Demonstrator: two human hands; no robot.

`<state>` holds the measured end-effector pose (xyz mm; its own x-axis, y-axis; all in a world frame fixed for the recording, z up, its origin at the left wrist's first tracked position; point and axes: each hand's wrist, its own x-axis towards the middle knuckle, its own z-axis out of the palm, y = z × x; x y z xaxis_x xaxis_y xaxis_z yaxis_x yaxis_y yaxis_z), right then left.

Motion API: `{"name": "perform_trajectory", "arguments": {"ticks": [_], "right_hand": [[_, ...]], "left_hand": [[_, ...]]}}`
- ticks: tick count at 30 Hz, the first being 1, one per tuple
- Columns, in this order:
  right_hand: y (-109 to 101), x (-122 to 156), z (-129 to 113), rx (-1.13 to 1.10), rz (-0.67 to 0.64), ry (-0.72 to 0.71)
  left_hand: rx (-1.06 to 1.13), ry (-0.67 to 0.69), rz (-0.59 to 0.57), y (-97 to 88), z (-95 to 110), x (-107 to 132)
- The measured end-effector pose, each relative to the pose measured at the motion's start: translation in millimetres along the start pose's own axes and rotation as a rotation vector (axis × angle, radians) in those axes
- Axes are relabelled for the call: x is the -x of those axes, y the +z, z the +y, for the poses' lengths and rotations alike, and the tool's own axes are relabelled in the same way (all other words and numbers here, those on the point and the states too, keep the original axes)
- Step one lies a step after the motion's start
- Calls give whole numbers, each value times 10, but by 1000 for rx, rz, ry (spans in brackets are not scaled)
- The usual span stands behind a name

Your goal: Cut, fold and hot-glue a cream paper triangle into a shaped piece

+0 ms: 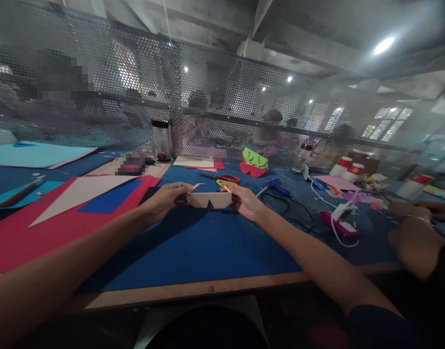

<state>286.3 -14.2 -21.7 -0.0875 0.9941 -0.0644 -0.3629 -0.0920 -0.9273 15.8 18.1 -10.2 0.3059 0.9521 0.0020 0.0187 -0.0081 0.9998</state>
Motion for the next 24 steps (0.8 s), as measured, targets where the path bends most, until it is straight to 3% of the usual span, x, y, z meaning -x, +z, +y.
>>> {"name": "perform_trajectory", "arguments": {"ticks": [24], "right_hand": [[24,66,-48,2,-86,17]], "left_hand": [[-1,0,-24,12,34,28]]}}
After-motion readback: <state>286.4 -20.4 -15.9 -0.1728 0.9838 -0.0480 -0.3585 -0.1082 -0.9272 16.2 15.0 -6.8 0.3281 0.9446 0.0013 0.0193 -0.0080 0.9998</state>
